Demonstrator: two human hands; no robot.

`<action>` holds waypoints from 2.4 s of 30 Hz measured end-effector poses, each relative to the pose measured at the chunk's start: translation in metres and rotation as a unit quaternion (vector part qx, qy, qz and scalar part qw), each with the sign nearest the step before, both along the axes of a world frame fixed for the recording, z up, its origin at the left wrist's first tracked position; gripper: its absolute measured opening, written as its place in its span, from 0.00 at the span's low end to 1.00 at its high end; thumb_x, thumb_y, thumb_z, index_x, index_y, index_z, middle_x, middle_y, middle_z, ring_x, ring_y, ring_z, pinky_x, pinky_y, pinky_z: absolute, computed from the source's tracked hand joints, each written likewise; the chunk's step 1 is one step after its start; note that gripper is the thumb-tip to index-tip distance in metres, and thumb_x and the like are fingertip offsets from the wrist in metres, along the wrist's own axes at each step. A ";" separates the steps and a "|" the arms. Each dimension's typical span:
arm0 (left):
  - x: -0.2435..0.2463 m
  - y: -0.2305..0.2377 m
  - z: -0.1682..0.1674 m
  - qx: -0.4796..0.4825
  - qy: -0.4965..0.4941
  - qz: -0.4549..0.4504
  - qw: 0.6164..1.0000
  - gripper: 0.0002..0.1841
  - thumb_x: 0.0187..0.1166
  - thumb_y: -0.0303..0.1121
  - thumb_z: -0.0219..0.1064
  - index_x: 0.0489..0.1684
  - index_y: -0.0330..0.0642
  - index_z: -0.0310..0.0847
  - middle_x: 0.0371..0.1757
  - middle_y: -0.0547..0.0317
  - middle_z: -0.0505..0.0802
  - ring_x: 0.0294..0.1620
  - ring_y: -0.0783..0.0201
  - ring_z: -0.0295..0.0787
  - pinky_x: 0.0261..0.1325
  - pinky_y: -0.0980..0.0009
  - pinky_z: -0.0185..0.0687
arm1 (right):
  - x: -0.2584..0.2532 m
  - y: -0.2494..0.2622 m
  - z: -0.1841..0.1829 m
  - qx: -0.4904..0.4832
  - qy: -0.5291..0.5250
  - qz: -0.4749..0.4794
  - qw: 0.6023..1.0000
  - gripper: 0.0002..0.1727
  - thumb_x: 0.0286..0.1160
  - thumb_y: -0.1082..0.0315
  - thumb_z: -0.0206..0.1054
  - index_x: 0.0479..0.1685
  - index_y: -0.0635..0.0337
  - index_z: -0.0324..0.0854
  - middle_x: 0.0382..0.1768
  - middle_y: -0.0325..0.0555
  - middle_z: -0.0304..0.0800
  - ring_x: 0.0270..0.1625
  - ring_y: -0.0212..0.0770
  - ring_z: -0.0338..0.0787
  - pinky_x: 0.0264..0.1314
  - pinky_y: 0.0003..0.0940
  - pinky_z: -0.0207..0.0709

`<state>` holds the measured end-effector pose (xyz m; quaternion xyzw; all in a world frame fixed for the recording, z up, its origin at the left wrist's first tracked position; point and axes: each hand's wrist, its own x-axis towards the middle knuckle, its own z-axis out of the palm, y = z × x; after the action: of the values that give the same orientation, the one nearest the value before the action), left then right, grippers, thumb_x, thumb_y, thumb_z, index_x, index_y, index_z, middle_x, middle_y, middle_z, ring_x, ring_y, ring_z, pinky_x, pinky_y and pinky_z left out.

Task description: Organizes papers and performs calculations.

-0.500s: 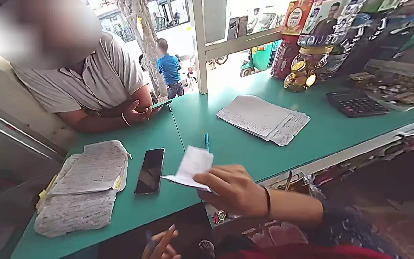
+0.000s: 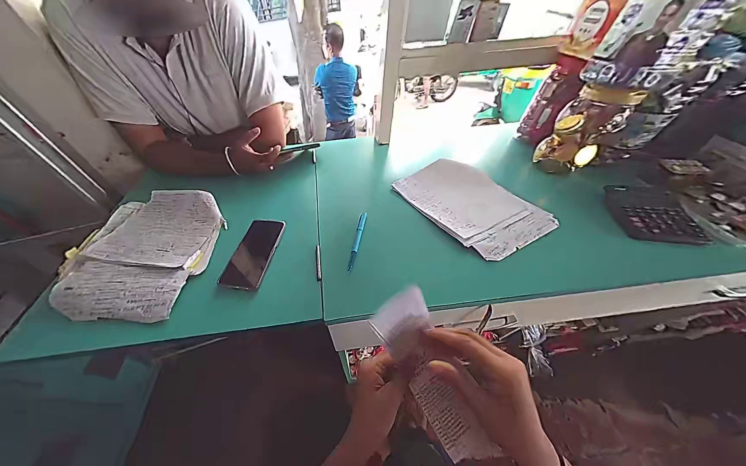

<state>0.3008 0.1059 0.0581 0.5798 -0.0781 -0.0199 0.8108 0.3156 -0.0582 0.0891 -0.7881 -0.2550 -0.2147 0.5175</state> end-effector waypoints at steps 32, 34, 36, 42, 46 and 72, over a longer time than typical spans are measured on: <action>0.153 -0.195 0.028 0.109 -0.040 0.138 0.984 0.04 0.72 0.23 0.71 0.30 0.34 0.92 0.29 0.66 0.94 0.29 0.82 0.90 0.37 0.82 0.88 | 0.154 -0.222 -0.001 0.210 0.222 -0.005 0.952 0.07 0.76 0.71 0.66 0.39 0.52 0.90 0.31 0.25 0.96 0.30 0.21 0.93 0.34 0.18 0.88; 0.159 -0.190 0.029 0.097 -0.028 0.133 0.986 0.05 0.74 0.23 0.70 0.32 0.34 0.92 0.29 0.65 0.94 0.28 0.80 0.90 0.35 0.81 0.89 | 0.157 -0.227 0.012 0.230 0.236 -0.040 0.943 0.11 0.77 0.75 0.63 0.35 0.51 0.90 0.27 0.26 0.95 0.28 0.20 0.92 0.32 0.17 0.87; 0.163 -0.188 0.030 0.091 -0.020 0.135 0.987 0.04 0.74 0.24 0.71 0.32 0.34 0.92 0.30 0.64 0.95 0.29 0.79 0.91 0.36 0.80 0.90 | 0.158 -0.228 0.022 0.213 0.262 -0.030 0.941 0.14 0.77 0.76 0.61 0.31 0.48 0.90 0.24 0.23 0.94 0.25 0.18 0.90 0.28 0.15 0.85; 0.162 -0.182 0.022 0.121 -0.068 0.131 0.982 0.08 0.73 0.30 0.73 0.28 0.34 0.91 0.29 0.65 0.92 0.30 0.84 0.87 0.36 0.85 0.84 | 0.168 -0.198 0.001 0.170 0.236 0.060 0.955 0.08 0.82 0.66 0.65 0.45 0.51 0.91 0.38 0.26 0.97 0.37 0.22 0.94 0.41 0.19 0.90; 0.161 -0.179 0.024 0.142 -0.071 0.089 0.983 0.17 0.88 0.30 0.56 0.29 0.30 0.85 0.31 0.62 0.86 0.18 0.88 0.75 0.22 0.90 0.74 | 0.172 -0.199 0.010 0.132 0.240 0.011 0.962 0.11 0.81 0.73 0.59 0.43 0.53 0.88 0.34 0.24 0.96 0.35 0.18 0.92 0.40 0.15 0.87; 0.167 -0.217 0.014 0.194 -0.151 0.122 0.962 0.14 0.81 0.32 0.64 0.59 0.35 0.86 0.58 0.54 0.90 0.54 0.79 0.87 0.52 0.84 0.85 | 0.190 -0.223 0.009 -0.009 0.152 0.082 0.985 0.18 0.81 0.73 0.65 0.65 0.71 0.70 0.37 0.39 0.92 0.31 0.21 0.89 0.35 0.16 0.84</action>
<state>0.4677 -0.1116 0.0717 0.7273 -0.1232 0.1518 0.6578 0.5051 -0.2808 0.0985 -0.7925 -0.2391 -0.0473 0.5590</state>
